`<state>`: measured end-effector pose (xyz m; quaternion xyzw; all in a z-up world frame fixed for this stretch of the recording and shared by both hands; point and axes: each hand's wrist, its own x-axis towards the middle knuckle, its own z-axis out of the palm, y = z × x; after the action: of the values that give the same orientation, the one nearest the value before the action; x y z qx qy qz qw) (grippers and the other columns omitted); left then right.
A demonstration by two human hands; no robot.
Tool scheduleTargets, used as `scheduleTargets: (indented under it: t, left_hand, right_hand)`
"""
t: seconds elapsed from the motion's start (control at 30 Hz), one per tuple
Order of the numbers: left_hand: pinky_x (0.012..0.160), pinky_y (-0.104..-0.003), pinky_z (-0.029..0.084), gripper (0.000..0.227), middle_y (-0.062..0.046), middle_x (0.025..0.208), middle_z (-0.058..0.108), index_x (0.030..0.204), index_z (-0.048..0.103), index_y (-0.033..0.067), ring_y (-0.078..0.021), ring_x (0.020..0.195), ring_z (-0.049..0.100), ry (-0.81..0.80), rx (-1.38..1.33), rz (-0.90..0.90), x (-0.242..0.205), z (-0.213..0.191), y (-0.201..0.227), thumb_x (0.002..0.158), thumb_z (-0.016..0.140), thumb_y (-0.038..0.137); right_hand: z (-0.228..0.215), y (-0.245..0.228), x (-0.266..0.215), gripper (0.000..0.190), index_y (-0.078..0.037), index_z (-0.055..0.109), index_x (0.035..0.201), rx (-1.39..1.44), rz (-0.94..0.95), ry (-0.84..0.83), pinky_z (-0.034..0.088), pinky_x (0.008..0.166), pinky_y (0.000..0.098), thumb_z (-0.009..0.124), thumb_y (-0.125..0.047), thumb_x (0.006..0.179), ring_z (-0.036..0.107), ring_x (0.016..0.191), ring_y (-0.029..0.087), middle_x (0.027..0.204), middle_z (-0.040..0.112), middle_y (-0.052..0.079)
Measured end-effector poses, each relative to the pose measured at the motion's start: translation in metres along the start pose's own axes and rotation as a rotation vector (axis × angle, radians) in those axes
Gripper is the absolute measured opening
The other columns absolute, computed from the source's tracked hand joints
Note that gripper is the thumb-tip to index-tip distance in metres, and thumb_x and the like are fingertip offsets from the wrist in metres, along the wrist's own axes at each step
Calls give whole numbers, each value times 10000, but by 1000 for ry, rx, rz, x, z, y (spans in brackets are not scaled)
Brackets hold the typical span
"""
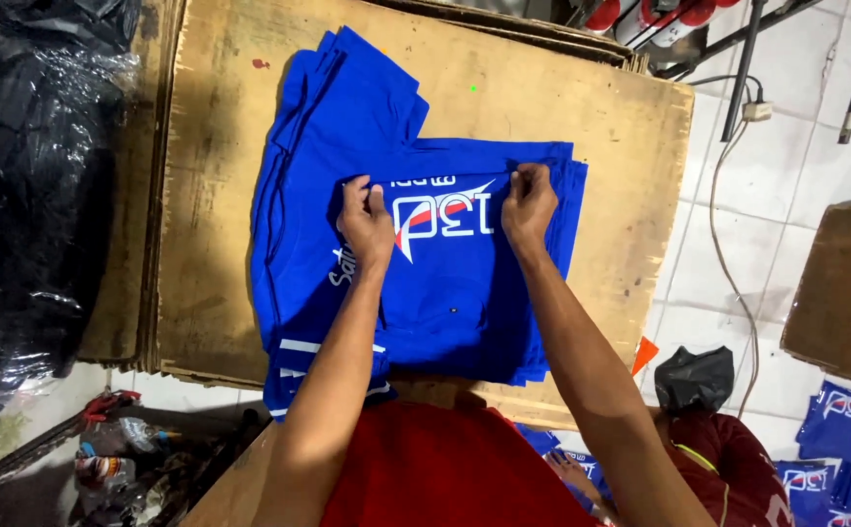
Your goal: The person folds a stack of blue t-shirts on a wooden table, aligning edges and smoothing creases. The person then places a folded shirt into a clear plastic bag and sets it aside. The person repeats the folding process for additional shirts.
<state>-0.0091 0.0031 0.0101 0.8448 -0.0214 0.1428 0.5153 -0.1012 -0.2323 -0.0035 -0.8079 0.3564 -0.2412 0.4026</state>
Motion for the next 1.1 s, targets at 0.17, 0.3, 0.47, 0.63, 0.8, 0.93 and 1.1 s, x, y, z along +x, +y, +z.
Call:
scheduleTargets:
  t: [0.17, 0.3, 0.47, 0.63, 0.8, 0.93, 1.1]
  left_hand:
    - [852, -505, 566, 334, -169, 1040, 759, 1188, 637, 98, -389, 1011, 717, -393, 40, -384, -49, -87, 21, 999, 639, 374]
    - [820, -455, 600, 412, -167, 1036, 762, 1271, 647, 114, -348, 973, 742, -639, 173, -523, -96, -126, 14, 888, 748, 227]
    - [736, -444, 605, 383, -153, 981, 730, 1297, 627, 94, -320, 880, 735, -614, 148, -422, -109, -130, 5, 927, 721, 104]
    - [760, -458, 606, 412, -127, 996, 723, 1334, 579, 112, -316, 886, 737, -611, 209, -376, -110, -124, 7, 946, 705, 170]
    - [779, -547, 566, 451, -187, 1009, 707, 1367, 520, 113, -426, 914, 727, -591, 294, -249, -114, -121, 14, 952, 687, 174]
    - [759, -566, 563, 497, -199, 1046, 713, 1386, 504, 99, -446, 913, 719, -521, 337, -199, -113, -115, 33, 934, 693, 185]
    - [1213, -568, 235, 647, -232, 1592, 416, 1523, 466, 29, -419, 1499, 352, -372, 372, 408, -86, -62, 70, 962, 707, 247]
  right_hand:
    - [-88, -43, -69, 230, -62, 661, 1116, -160, 53, -101, 554, 772, 552, 664, -278, 1037, 697, 924, 461, 955, 724, 233]
    - [-115, 1, -161, 356, -74, 730, 1035, -231, 203, -288, 595, 722, 419, 866, -353, 859, 743, 839, 317, 868, 742, 144]
    - [-112, 22, -168, 129, -73, 744, 989, 125, 497, -266, 533, 625, 324, 786, -167, 911, 642, 701, 190, 764, 699, 74]
    - [-117, 22, -163, 159, 0, 659, 1069, 341, 620, -252, 618, 677, 343, 720, -52, 932, 664, 792, 199, 886, 709, 140]
    - [-116, -14, -170, 221, -118, 687, 1150, -358, -74, -141, 563, 762, 497, 728, -208, 952, 704, 907, 358, 927, 697, 137]
    - [-91, -46, -143, 306, -56, 676, 1211, -351, -385, -6, 543, 939, 425, 751, -130, 923, 666, 1097, 335, 1131, 674, 131]
    - [-38, -62, -102, 614, -45, 438, 1557, -514, -535, -255, 239, 1223, 560, 515, -431, 1086, 270, 1535, 411, 1664, 307, 215]
